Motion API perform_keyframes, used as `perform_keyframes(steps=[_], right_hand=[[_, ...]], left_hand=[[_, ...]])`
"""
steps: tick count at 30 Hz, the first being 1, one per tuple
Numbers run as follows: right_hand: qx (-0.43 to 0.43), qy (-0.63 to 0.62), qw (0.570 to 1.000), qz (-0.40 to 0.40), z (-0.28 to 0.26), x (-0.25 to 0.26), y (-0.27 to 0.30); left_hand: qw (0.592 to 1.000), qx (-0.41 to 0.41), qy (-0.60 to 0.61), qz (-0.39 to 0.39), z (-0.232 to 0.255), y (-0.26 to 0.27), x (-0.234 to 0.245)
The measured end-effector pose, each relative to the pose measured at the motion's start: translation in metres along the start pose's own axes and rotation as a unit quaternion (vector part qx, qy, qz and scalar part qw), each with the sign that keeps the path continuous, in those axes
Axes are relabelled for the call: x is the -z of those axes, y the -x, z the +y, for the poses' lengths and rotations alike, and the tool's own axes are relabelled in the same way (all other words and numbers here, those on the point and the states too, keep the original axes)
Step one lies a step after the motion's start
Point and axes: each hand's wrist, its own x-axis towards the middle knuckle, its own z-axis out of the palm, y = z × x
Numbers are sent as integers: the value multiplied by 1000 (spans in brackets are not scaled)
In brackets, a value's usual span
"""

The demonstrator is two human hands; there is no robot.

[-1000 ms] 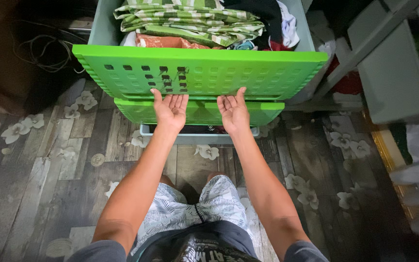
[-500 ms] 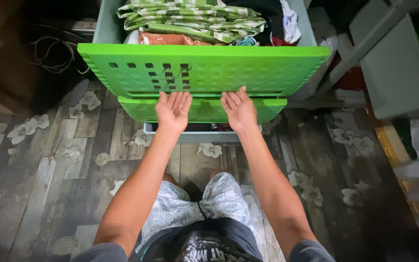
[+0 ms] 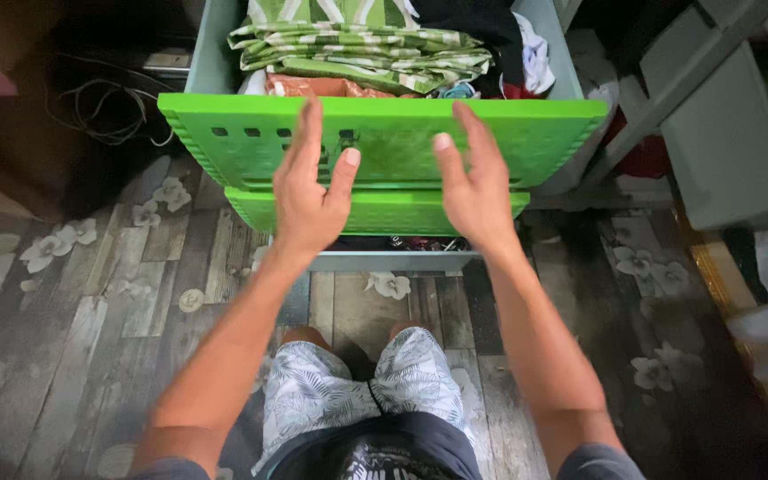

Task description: The person opens and closes multiple drawers in a plastic storage unit. They sequentially open the bottom drawer, then the middle drawer, and finally the top drawer, closing each one after briefly revealing the contents.

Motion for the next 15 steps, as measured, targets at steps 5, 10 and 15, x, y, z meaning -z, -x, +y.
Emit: perform_keyframes(steps=[5,10,15], right_hand=[[178,408,894,-48,-15,13,-29],[230,464,854,-57,-4,9,-79],[220,437,870,-62,23,-4,-126]], left_hand=[[930,-178,-307,-95,-6,-51,24],[913,-150,-351,-142,-21,-93,13],[913,-166,-347,-132,-49,-139,-5]])
